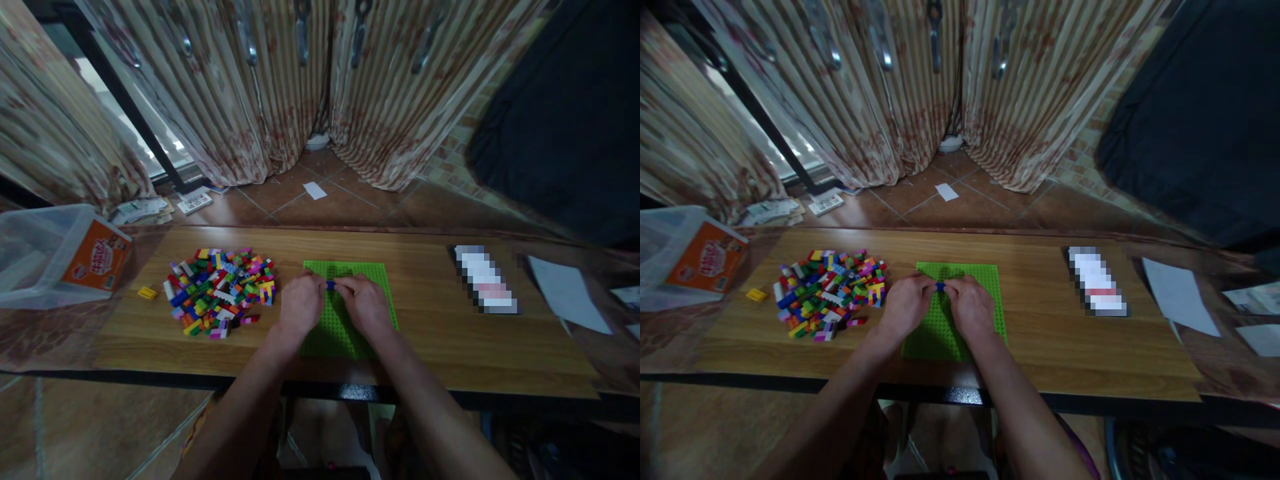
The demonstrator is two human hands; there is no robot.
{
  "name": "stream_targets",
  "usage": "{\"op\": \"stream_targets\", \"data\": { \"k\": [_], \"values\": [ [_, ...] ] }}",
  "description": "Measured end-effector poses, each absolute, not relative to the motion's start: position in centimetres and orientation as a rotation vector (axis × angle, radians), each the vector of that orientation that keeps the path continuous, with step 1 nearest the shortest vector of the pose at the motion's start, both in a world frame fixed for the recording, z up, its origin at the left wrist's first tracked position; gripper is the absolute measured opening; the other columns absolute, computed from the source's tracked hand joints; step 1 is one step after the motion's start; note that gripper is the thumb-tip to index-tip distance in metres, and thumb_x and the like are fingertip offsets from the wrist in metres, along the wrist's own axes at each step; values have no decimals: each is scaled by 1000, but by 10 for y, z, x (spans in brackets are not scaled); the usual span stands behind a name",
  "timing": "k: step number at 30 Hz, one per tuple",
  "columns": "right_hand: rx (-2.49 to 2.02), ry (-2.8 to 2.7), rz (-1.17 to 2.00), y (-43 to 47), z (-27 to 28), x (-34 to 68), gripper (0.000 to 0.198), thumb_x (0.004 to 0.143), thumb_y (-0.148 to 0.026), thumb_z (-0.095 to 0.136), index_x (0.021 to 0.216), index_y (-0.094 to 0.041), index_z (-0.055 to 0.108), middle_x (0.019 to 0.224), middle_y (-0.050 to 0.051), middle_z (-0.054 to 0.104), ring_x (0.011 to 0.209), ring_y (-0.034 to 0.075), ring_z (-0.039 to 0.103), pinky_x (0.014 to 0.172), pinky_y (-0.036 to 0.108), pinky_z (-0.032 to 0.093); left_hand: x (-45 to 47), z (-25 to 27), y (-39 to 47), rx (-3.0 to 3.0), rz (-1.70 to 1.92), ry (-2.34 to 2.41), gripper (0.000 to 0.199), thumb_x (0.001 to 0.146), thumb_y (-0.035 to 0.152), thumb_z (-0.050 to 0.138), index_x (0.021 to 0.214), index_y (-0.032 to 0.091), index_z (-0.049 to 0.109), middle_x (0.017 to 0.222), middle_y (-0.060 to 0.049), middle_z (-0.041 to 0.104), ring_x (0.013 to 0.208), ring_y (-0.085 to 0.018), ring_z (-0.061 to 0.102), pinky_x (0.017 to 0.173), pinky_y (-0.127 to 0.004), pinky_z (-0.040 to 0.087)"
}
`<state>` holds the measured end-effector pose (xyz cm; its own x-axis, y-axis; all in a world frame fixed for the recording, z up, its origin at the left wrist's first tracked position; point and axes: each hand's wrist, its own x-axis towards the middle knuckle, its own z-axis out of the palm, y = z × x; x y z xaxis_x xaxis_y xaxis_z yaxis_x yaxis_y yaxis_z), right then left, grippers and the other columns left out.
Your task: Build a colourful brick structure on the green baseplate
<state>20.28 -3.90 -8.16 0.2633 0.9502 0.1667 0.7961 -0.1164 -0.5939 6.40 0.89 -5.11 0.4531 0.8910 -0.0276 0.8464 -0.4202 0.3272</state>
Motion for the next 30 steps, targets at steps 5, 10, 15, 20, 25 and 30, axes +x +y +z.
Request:
{"op": "stream_targets", "data": {
  "k": [5,10,15,20,25,30],
  "values": [
    [-1995,-1561,317,-43,-83,198,22,89,-34,55,98,-30,75,89,6,70,76,23,64,66,33,46,64,-54,5,2437,263,1473,29,94,26,42,82,20,68,90,-7,68,86,-20,64,71,-27,47],
    [-1968,-1551,310,-43,-82,199,20,88,-35,57,96,-32,75,87,4,71,74,21,64,66,33,47,63,-55,5,2417,324,1459,28,93,25,43,81,20,68,90,-7,68,86,-19,64,72,-26,47],
    [-1898,-1544,485,-41,-79,209,22,87,-35,57,98,-29,75,91,5,72,82,23,66,76,37,50,62,-53,7,2376,340,1430,26,92,25,45,92,22,70,92,-5,70,86,-18,66,76,-26,48],
    [-1701,-1279,640,-44,-74,218,31,87,-41,55,104,-22,72,105,7,72,96,22,65,89,37,48,62,-49,12,2343,314,1505,27,91,22,44,102,20,68,96,-7,71,87,-20,67,80,-29,50],
    [-1680,-1050,730,-49,-66,228,46,87,-54,47,105,-18,70,94,7,72,84,21,64,76,34,50,65,-48,12,2376,397,1466,27,87,21,53,110,19,65,108,-7,68,99,-21,63,90,-31,49],
    [-1598,-789,920,-53,-64,232,48,82,-55,49,105,-18,68,87,6,69,66,16,58,57,29,46,71,-53,8,2535,407,1276,20,85,17,56,100,19,67,99,-6,66,97,-21,59,95,-34,46]
  ]
}}
